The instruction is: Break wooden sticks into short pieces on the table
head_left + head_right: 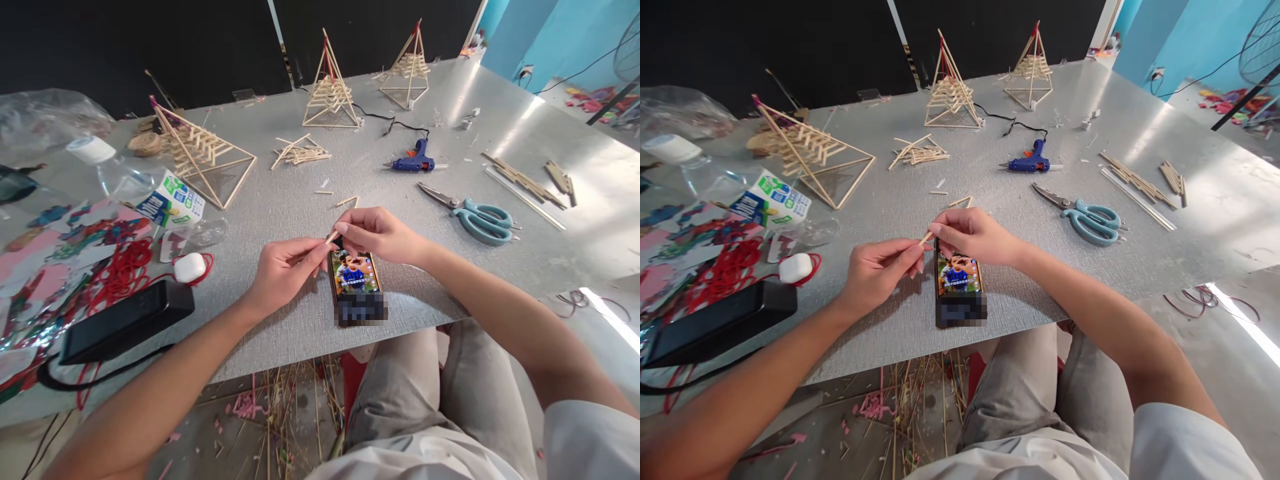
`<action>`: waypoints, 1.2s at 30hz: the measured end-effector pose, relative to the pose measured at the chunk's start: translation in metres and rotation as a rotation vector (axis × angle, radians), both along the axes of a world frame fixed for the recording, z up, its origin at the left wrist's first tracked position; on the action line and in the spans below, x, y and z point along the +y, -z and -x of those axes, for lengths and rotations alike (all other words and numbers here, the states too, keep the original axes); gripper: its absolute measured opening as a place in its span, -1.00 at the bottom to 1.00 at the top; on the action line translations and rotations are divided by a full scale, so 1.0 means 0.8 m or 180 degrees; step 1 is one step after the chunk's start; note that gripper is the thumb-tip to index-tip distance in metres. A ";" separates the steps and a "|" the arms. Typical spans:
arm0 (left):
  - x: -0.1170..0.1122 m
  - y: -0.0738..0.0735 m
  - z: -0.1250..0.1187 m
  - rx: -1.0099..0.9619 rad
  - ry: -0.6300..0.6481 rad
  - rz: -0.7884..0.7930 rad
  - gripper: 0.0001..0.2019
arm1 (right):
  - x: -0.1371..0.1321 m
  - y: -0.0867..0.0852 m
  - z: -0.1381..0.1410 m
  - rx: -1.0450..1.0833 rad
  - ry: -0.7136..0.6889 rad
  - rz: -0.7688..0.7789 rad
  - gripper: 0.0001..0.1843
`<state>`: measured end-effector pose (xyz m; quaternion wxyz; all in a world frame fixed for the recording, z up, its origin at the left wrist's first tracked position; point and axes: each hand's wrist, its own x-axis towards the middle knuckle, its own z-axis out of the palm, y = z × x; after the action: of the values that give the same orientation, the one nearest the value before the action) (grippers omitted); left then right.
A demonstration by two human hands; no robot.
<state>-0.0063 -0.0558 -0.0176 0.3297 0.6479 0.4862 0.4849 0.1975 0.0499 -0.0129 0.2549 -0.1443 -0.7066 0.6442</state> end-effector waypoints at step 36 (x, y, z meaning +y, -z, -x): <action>0.007 0.011 0.007 -0.0773 -0.0299 0.0794 -0.60 | -0.009 -0.001 -0.005 0.0098 0.0452 -0.1056 -0.72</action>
<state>-0.0115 -0.0501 -0.0268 0.4409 0.5152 0.5289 0.5103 0.2019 0.0428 -0.0118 0.3308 -0.1400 -0.7872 0.5013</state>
